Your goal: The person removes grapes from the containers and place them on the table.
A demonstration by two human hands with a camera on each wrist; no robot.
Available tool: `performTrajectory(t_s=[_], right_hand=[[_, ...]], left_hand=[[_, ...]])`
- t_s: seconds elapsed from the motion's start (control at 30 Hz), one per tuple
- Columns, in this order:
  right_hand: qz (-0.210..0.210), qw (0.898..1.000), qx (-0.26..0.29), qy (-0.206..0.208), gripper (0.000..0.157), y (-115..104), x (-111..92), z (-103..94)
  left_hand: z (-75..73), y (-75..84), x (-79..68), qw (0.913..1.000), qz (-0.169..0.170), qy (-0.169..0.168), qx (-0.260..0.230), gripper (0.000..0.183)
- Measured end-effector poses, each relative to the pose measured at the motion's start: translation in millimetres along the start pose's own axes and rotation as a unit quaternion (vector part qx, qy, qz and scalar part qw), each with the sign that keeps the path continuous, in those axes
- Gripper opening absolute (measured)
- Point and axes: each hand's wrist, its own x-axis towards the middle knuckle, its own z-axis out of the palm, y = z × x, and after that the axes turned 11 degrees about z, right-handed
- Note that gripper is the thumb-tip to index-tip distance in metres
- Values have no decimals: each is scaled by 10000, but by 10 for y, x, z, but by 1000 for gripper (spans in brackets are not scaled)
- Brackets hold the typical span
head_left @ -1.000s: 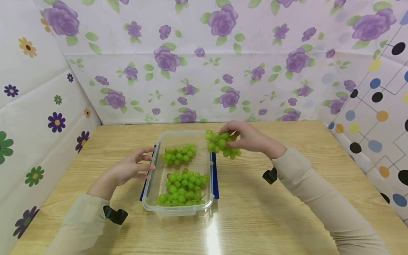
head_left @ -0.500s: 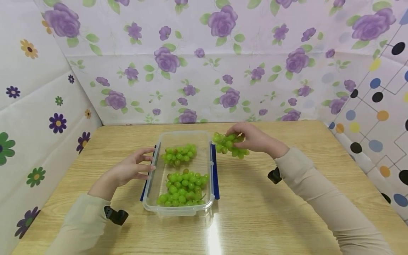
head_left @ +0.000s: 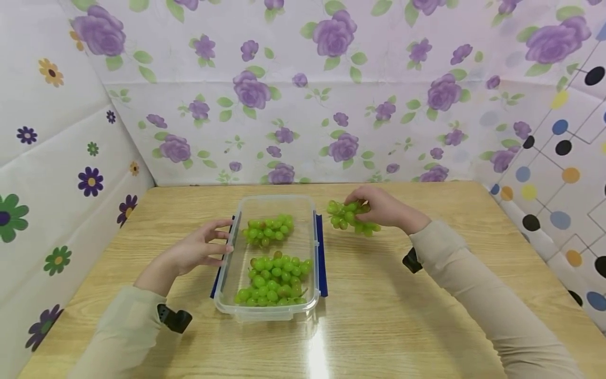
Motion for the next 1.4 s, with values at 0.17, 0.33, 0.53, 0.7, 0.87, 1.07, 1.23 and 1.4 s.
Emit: performTrajectory(t_s=[0.17,0.33,0.53,0.7,0.87,1.07,1.23,1.4], right_hand=[[-9,9998,-197,28,30,76,30,54],[44,9996,-296,16,31,133,52,104],[62,9991,-422,-1,31,189,79,156],[56,9988,-488,-34,31,194,114,197],[152,9982,-560,-137,33,169,122,233],[191,9975,-657,-201,34,155,126,259],[143,9974,-689,-164,34,158,148,276],[211,9969,-741,-182,34,173,168,306]], left_hand=[[3,-3,13,10000,-5,-17,-11,79],[13,7,13,10000,25,-33,-79,80],[19,-4,19,9999,39,-3,-104,80],[8,-26,20,10000,-18,54,-69,79],[11,-34,16,9999,-5,67,-100,80],[16,-30,7,9999,0,33,-143,79],[9,-44,7,9999,12,52,-140,80],[3,-48,2,9999,7,86,-150,79]])
